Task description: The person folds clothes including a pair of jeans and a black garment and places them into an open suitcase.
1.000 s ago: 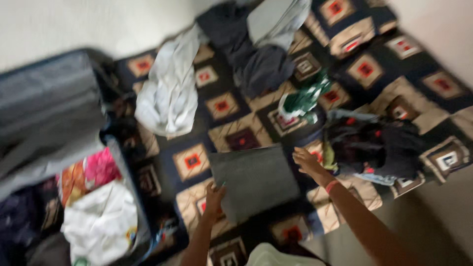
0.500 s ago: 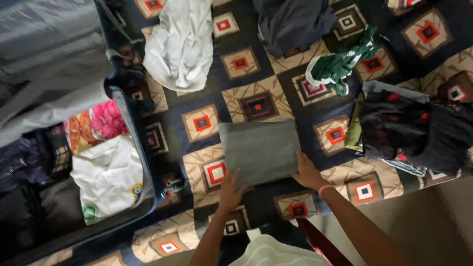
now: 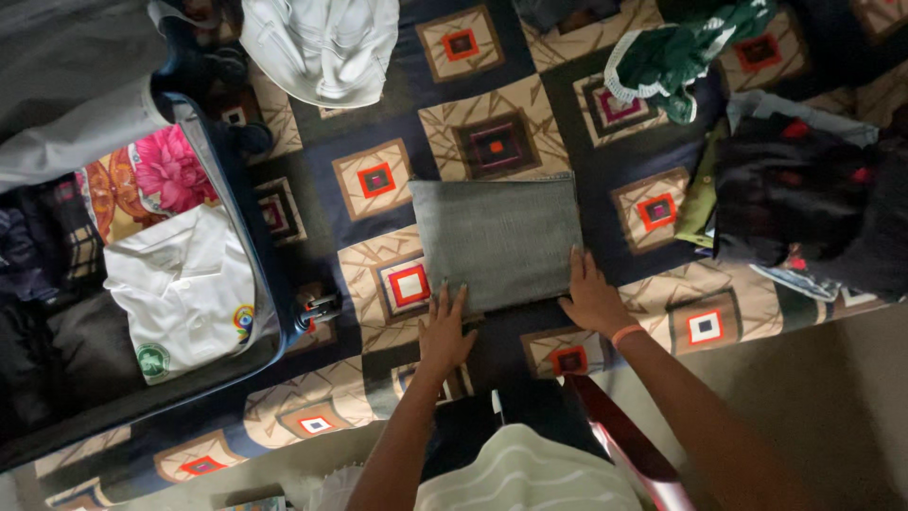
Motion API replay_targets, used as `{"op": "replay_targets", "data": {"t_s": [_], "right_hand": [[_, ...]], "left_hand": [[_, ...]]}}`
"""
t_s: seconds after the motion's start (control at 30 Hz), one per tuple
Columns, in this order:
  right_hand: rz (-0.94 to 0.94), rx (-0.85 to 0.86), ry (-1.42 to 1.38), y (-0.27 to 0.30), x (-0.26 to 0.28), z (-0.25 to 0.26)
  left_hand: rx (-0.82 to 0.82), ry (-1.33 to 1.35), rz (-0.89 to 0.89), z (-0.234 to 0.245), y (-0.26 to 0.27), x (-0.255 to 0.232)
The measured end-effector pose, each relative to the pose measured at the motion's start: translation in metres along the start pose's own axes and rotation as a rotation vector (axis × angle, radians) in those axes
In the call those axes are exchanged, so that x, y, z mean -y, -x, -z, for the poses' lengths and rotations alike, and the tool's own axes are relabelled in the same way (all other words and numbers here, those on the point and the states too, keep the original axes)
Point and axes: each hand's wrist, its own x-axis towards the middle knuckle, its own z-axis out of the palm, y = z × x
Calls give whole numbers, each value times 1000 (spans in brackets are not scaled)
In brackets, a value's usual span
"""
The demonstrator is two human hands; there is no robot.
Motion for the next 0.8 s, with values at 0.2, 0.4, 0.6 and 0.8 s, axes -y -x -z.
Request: {"op": "replay_targets", "data": {"t_s": [0.2,0.4,0.6,0.8], "right_hand": [[189,-177,-79,-5,-11,-15],[-18,2,-19,-8,0,-13],[60,-95,-33,-17,-8,-25],[50,-42,-94,-18,-10,-25]], "left_hand": [[30,-23,-46,9,2,5],[-50,88,-106,3,7,14],[-210,315,-180,-4,3,32],[-265,385,-239,7,-12,33]]}}
